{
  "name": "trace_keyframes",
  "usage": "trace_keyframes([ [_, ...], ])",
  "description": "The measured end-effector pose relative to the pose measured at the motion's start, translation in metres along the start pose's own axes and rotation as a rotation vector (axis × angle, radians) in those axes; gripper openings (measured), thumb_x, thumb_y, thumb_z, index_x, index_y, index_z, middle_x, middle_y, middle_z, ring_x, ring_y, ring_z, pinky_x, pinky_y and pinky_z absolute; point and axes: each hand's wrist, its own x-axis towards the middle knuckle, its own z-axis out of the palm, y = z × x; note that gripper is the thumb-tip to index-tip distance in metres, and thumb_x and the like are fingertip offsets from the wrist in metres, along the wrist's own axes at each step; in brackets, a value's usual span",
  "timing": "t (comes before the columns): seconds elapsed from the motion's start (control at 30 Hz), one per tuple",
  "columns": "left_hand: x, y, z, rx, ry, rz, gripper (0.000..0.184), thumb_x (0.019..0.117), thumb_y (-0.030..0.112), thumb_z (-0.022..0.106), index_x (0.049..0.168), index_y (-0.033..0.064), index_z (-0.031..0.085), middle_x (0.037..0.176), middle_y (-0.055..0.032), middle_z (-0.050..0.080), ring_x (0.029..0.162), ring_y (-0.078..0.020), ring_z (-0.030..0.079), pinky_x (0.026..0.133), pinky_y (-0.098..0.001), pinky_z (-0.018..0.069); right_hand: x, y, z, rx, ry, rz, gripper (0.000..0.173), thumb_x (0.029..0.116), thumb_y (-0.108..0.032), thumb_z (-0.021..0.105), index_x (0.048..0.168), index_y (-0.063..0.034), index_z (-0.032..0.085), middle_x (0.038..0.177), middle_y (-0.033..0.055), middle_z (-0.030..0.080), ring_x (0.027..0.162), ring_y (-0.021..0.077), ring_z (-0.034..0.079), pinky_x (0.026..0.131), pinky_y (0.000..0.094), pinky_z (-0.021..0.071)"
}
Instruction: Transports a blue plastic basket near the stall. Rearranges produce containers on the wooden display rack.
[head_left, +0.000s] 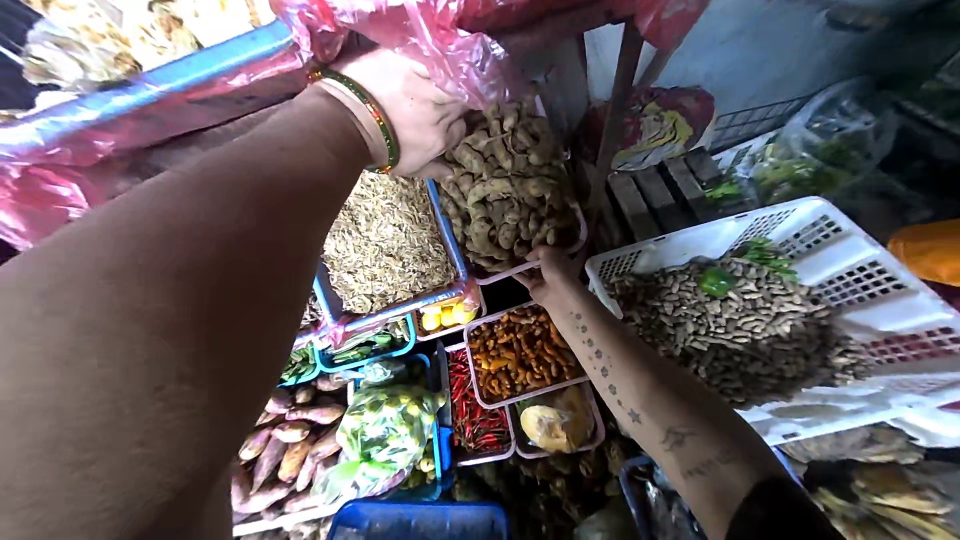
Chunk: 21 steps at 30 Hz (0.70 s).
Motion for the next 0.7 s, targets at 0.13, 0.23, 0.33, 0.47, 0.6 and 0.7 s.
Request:
trace_keyframes([
  [0.13, -0.003, 0.006, -0.009, 0.026, 0.004, -0.012, 0.055, 0.1064, 0.044, 0.051, 0.125, -0.0062, 0.06, 0.133, -0.0307, 0.059, 0.128, -0.049, 0.057, 0.097, -0.0639, 0.0471, -0.003, -0.003, 0.001, 0.028, 0.008, -0.014, 0.038, 0.0902, 0.006, 0.055, 0.127, -0.0004, 0.048, 0.116, 0.0204, 0.054, 0.096, 0.0308, 0.064, 0.077, 0.0464, 0.0609],
  [0.23, -0.003, 0.005, -0.007, 0.034, 0.059, 0.005, 0.054, 0.1052, 0.042, 0.055, 0.122, -0.0088, 0.06, 0.131, -0.0315, 0.06, 0.128, -0.0488, 0.056, 0.1, -0.0626, 0.0451, 0.001, -0.008, 0.001, 0.04, 0.016, -0.006, 0.047, 0.0892, 0.007, 0.056, 0.135, -0.0016, 0.046, 0.123, 0.0221, 0.054, 0.102, 0.034, 0.064, 0.08, 0.0498, 0.061],
  [0.33, 0.0, 0.006, -0.001, -0.038, 0.082, 0.003, 0.051, 0.1035, 0.038, 0.06, 0.12, -0.0111, 0.061, 0.128, -0.0329, 0.059, 0.128, -0.0499, 0.054, 0.105, -0.0608, 0.0422, 0.0, -0.013, 0.0, 0.035, 0.025, -0.005, 0.058, 0.089, 0.007, 0.057, 0.142, -0.0046, 0.038, 0.126, 0.022, 0.051, 0.105, 0.0349, 0.063, 0.08, 0.0502, 0.0611],
  [0.47, 0.002, 0.005, 0.014, -0.176, 0.104, -0.027, 0.045, 0.1016, 0.027, 0.065, 0.118, -0.0148, 0.06, 0.131, -0.0342, 0.057, 0.127, -0.0496, 0.054, 0.104, -0.0596, 0.0437, -0.022, -0.03, 0.003, -0.023, -0.035, -0.001, 0.066, 0.0919, 0.0, 0.058, 0.15, -0.013, 0.03, 0.128, 0.0209, 0.054, 0.101, 0.0338, 0.068, 0.077, 0.0468, 0.0636],
  [0.6, 0.003, 0.007, 0.01, -0.097, 0.16, -0.006, 0.049, 0.0996, 0.033, 0.067, 0.114, -0.0131, 0.062, 0.126, -0.0336, 0.059, 0.124, -0.0505, 0.056, 0.102, -0.0623, 0.0441, -0.032, -0.029, -0.005, -0.066, -0.007, 0.02, 0.063, 0.093, -0.003, 0.059, 0.15, -0.0113, 0.032, 0.122, 0.0222, 0.057, 0.093, 0.0335, 0.07, 0.073, 0.045, 0.0641],
  [0.7, -0.001, 0.001, -0.001, 0.033, 0.134, -0.006, 0.048, 0.0998, 0.042, 0.064, 0.111, -0.0047, 0.066, 0.118, -0.0262, 0.065, 0.119, -0.0455, 0.061, 0.099, -0.0615, 0.0464, -0.024, -0.021, -0.009, -0.127, -0.025, -0.017, 0.067, 0.0947, -0.005, 0.058, 0.154, -0.0127, 0.028, 0.121, 0.0225, 0.059, 0.091, 0.0322, 0.071, 0.075, 0.0443, 0.0639],
])
